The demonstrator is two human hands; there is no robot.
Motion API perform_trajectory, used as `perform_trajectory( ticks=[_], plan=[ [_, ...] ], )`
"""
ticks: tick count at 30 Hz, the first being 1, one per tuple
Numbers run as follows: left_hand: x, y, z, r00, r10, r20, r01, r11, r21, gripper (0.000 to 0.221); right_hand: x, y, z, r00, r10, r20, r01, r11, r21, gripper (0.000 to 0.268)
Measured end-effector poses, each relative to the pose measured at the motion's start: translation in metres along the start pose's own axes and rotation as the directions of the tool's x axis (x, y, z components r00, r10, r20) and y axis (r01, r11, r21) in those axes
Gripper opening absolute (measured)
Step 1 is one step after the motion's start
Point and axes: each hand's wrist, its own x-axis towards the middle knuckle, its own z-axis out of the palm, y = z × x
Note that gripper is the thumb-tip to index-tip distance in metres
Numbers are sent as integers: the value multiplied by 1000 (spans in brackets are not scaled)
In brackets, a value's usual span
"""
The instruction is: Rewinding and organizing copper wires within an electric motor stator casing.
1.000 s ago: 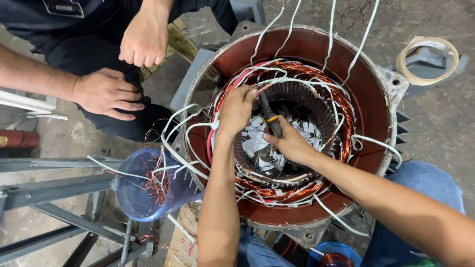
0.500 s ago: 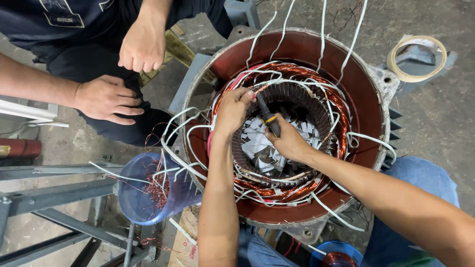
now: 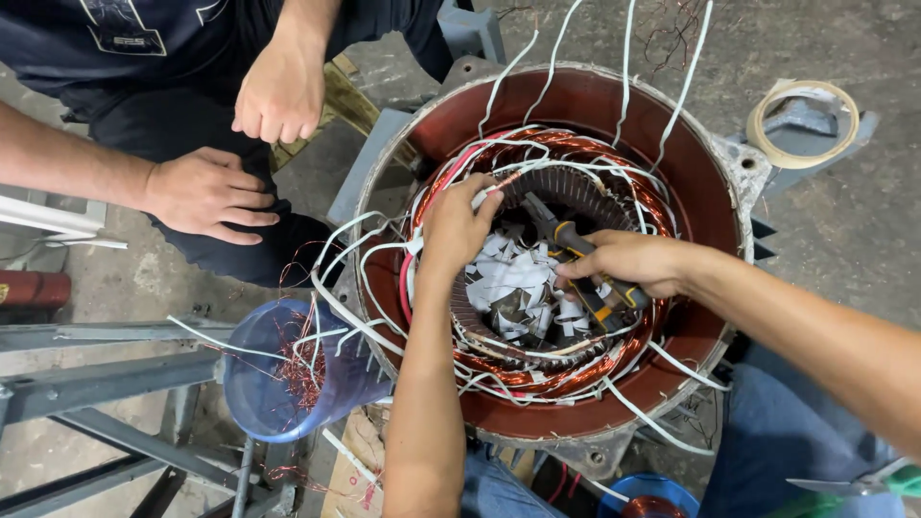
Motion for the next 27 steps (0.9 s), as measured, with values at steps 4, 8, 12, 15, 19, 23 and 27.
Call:
perform_trajectory(
  ticks=[4, 8, 12, 15, 19, 23, 27],
  plan=[
    [-1, 7, 10, 1000, -13, -23, 16, 987, 158, 31, -11, -25, -7, 999, 40, 2, -39, 995, -96, 79],
    [-8, 18, 6, 999, -28, -32, 33, 986, 165, 33, 13, -27, -12, 997, 74, -4, -74, 995, -74, 86],
    [-9, 12, 7, 999, -22, -36, 28, 984, 175, 34, 26, -27, -9, 997, 52, 49, -49, 997, -67, 60],
    [-7, 8, 12, 999, -26, -41, 33, 982, 186, 35, 34, -17, -3, 999, 11, 30, -9, 998, -55, 51],
    [-8, 8, 10, 999, -38, -25, 42, 987, 154, 36, 78, 34, -3, 976, -185, -113, 172, 979, -111, 38],
    [-1, 6, 9, 996, -92, -5, 91, 984, 152, 33, 92, 47, 24, 945, -254, -205, 220, 960, -174, 31],
    [9, -3, 13, 991, -131, -17, 131, 989, 74, 29, 107, 51, 36, 889, -389, -240, 323, 906, -275, 19]
  ],
)
